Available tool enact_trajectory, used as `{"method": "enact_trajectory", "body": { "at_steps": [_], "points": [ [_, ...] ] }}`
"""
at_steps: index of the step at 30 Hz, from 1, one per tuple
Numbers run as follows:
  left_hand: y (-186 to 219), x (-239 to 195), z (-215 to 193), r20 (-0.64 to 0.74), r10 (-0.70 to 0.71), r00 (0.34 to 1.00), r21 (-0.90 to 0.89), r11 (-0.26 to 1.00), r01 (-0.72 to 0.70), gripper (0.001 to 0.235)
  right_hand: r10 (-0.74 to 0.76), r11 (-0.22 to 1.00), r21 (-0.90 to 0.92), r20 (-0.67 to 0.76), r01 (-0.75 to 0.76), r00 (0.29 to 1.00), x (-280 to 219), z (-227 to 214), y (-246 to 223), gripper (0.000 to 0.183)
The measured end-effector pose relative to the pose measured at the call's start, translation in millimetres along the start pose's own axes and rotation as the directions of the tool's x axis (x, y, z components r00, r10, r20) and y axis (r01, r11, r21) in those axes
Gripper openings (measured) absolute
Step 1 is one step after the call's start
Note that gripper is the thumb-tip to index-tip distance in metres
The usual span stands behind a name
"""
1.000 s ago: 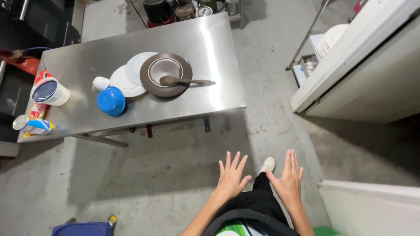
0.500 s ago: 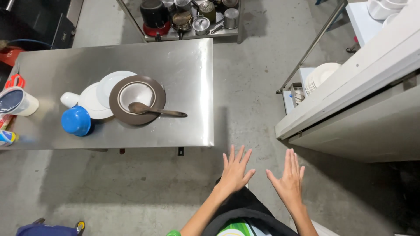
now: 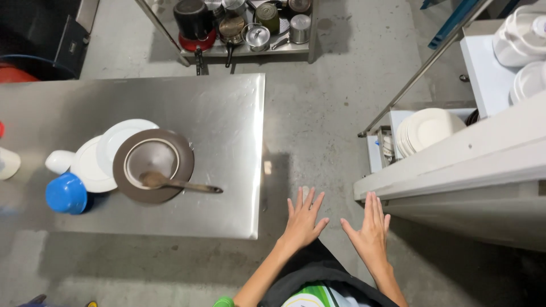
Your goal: The person places tongs into a sink, then picks up a metal strainer and rinses it under running water. They proceed to rinse several white mugs and a spoon, placing each item into the sink basin after rinsing.
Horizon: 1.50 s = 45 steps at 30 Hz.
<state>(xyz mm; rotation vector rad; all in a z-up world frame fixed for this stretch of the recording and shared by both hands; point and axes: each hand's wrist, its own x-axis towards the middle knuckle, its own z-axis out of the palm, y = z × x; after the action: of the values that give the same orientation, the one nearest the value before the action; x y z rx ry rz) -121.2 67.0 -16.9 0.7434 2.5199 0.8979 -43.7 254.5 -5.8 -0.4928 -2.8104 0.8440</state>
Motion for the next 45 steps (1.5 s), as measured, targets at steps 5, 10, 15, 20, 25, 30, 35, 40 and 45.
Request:
{"method": "enact_trajectory", "body": {
  "at_steps": [5,10,15,20,25,30,35,40,45],
  "points": [
    [0,86,-35,-0.042,0.000,0.999,-0.018,1.000,0.000,0.072,-0.028,1.000,-0.011,0.013,0.028,1.000,106,-8,-5,0.103],
    [-13,146,-77,-0.116,-0.033,0.993,-0.017,0.999,0.031,0.071,-0.098,0.995,0.009,0.038,0.098,0.994,198,-4,-18,0.101],
    [-35,181,-112,-0.143,-0.139,0.980,-0.011,0.990,0.139,0.071,-0.175,0.984,0.060,0.074,0.170,0.982,260,18,-28,0.101],
    [-54,210,-127,-0.211,-0.255,0.944,-0.054,0.967,0.249,0.067,-0.260,0.964,0.100,0.150,0.247,0.954,317,44,-44,0.100],
    [-66,250,-139,-0.280,-0.331,0.901,-0.129,0.943,0.306,0.069,-0.353,0.934,0.140,0.220,0.328,0.909,389,69,-62,0.098],
    [-76,319,-153,-0.349,-0.379,0.857,-0.163,0.925,0.343,0.070,-0.414,0.910,0.163,0.282,0.382,0.865,476,89,-71,0.100],
    [-93,411,-179,-0.404,-0.427,0.809,-0.204,0.904,0.376,0.069,-0.485,0.874,0.173,0.311,0.453,0.817,581,95,-84,0.100],
    [-103,488,-214,-0.505,-0.458,0.732,-0.254,0.889,0.381,0.069,-0.563,0.823,0.166,0.358,0.543,0.744,675,102,-96,0.100],
    [-120,534,-238,-0.528,-0.526,0.666,-0.317,0.850,0.421,0.068,-0.600,0.793,0.199,0.415,0.576,0.684,740,110,-120,0.099]
  ]
}}
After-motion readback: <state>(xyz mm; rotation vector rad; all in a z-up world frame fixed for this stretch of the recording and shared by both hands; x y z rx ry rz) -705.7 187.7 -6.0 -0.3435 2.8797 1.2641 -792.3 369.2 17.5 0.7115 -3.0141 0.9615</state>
